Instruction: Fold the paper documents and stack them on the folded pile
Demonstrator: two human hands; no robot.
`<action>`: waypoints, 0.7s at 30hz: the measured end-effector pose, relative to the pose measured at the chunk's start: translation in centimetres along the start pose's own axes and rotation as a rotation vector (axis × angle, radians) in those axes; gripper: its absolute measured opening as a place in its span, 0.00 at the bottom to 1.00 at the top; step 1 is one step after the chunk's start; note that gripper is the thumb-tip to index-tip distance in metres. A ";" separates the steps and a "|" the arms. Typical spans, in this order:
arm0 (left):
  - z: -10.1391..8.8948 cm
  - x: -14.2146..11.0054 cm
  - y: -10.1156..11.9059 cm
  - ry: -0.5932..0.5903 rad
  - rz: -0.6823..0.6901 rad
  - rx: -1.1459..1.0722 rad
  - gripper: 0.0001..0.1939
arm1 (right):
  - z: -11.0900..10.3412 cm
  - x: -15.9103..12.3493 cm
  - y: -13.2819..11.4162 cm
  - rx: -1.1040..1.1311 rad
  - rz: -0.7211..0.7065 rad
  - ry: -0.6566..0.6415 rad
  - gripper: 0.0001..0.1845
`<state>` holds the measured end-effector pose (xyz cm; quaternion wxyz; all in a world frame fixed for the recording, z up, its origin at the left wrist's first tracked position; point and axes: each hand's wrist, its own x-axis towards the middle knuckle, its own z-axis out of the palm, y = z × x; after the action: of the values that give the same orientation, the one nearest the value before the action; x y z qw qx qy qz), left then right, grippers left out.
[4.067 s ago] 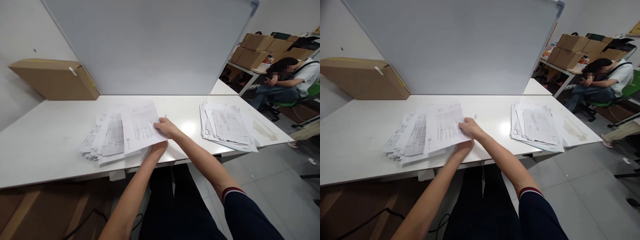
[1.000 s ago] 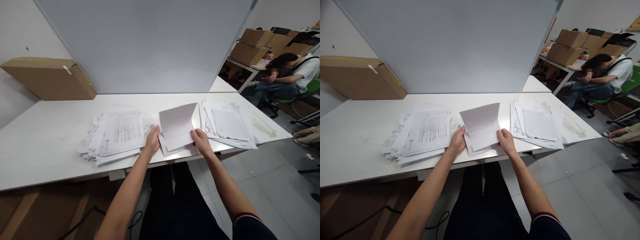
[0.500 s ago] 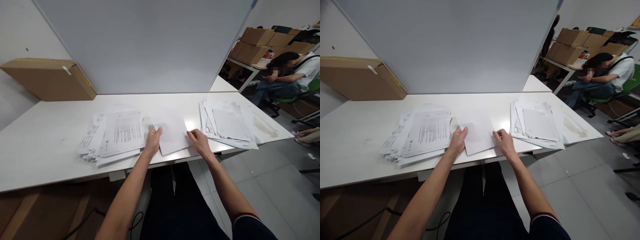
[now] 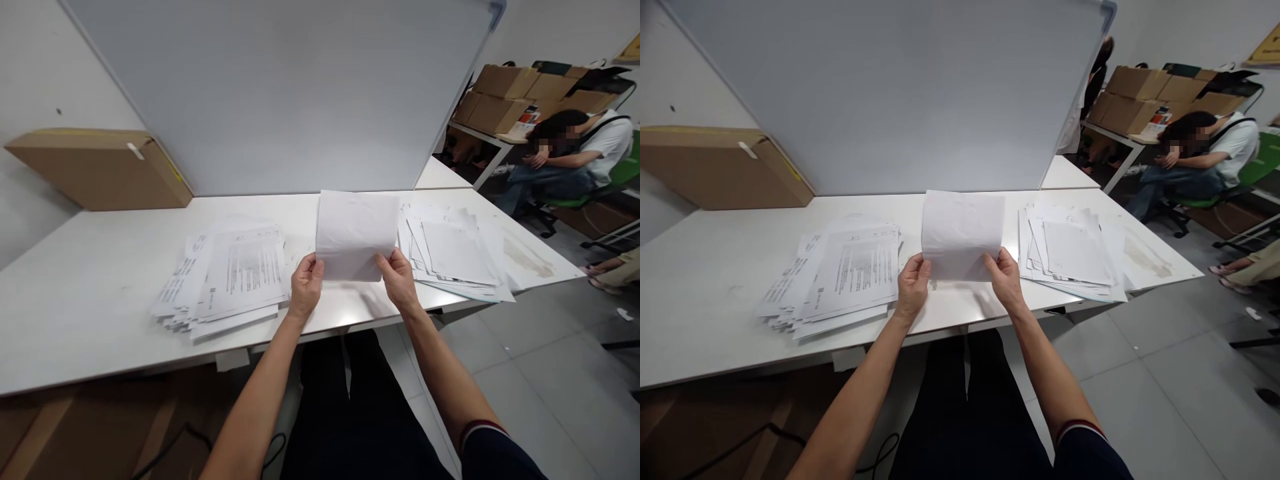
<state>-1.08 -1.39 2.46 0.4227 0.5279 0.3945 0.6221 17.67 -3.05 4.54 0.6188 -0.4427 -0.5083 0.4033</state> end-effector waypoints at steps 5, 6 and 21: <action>0.3 -0.2 0.0 0.093 0.045 0.070 0.15 | 0.7 -0.2 1.8 -0.010 0.030 -0.038 0.14; 0.4 -0.2 -0.2 0.098 0.053 0.086 0.14 | 0.8 -0.3 2.1 -0.002 0.032 -0.046 0.14; 0.4 -0.3 -0.3 0.159 0.071 0.089 0.12 | 1.1 -0.8 2.9 -0.024 0.026 -0.073 0.16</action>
<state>-0.66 -1.56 2.11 0.3439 0.5088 0.4349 0.6586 16.29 -2.81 1.66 0.5893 -0.4415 -0.5297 0.4210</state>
